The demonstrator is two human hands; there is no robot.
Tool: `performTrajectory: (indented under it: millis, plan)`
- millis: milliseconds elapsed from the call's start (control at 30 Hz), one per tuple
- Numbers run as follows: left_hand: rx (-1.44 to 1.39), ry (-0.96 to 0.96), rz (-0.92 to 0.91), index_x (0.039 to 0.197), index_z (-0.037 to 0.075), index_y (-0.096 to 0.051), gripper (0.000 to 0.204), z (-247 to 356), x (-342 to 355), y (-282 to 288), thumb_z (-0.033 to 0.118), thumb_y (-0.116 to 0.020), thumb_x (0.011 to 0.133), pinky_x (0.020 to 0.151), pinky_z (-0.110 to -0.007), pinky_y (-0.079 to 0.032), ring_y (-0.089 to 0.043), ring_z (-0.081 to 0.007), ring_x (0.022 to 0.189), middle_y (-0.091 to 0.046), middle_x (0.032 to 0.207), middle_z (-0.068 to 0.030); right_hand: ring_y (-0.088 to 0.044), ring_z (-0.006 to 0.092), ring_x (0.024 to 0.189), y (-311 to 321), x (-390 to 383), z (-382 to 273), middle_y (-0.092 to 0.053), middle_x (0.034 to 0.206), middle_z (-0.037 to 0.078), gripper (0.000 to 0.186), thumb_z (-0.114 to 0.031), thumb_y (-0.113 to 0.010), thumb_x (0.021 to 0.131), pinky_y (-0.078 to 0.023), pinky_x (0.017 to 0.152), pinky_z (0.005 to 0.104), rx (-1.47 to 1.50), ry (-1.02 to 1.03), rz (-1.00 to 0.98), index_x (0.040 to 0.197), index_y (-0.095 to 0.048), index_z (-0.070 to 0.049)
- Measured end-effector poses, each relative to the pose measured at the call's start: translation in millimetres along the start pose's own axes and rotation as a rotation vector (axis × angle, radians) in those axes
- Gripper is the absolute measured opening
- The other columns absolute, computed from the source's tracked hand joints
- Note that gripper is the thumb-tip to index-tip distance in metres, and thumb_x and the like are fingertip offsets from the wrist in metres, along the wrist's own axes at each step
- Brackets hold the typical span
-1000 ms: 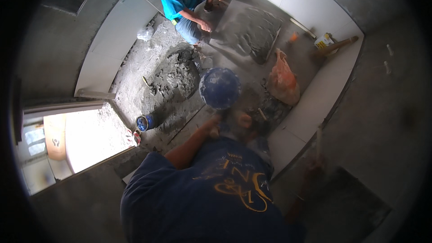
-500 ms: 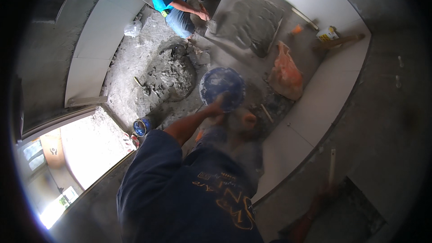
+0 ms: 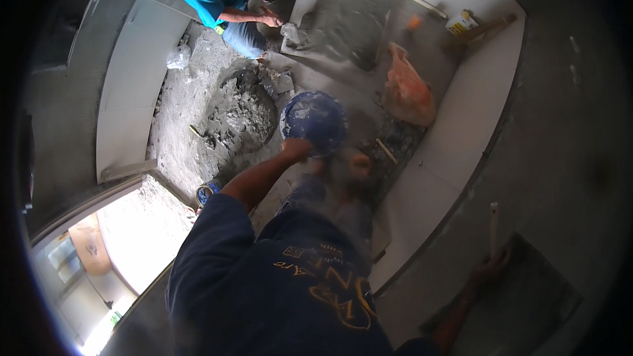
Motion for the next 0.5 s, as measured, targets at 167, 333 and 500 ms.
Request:
performTrajectory:
  millis: [167, 333, 500]
  plan:
    - [-0.005, -0.049, 0.065, 0.094, 0.013, -0.073, 0.022, 17, -4, 8, 0.020, -0.065, 0.075, 0.074, -0.041, -0.055, -0.069, -0.0292, 0.091, -0.071, 0.093, -0.0112, -0.050, 0.0265, 0.123, 22, 10, -11, -0.049, 0.134, 0.013, 0.045, -0.013, -0.061, 0.089, -0.044, 0.100, 0.0390, -0.036, 0.005, -0.021, 0.131, -0.051, -0.005]
    - [0.011, -0.047, 0.055, 0.093, 0.013, -0.073, 0.023, 26, 25, 11, 0.021, -0.067, 0.073, 0.075, -0.041, -0.055, -0.069, -0.0312, 0.092, -0.071, 0.095, -0.0136, -0.049, 0.0241, 0.123, 56, 35, -36, -0.050, 0.134, 0.008, 0.042, -0.013, -0.059, 0.091, -0.043, 0.101, 0.0390, 0.131, -0.326, -0.311, 0.132, -0.050, -0.009]
    - [0.016, 0.028, -0.038, 0.094, 0.012, -0.074, 0.027, 36, 27, 33, 0.018, -0.072, 0.068, 0.077, -0.042, -0.055, -0.068, -0.0322, 0.095, -0.070, 0.098, -0.0157, -0.053, 0.0289, 0.118, -3, 25, -3, -0.055, 0.126, 0.010, 0.034, -0.013, -0.061, 0.088, -0.045, 0.097, 0.0429, -0.013, 0.002, -0.029, 0.122, -0.056, -0.007]
Point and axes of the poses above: each hand's wrist, its own x-axis towards the middle knuckle, its own y-axis out of the back of the hand, z = x × y, the point moved 5 cm from there along x, towards the middle knuckle
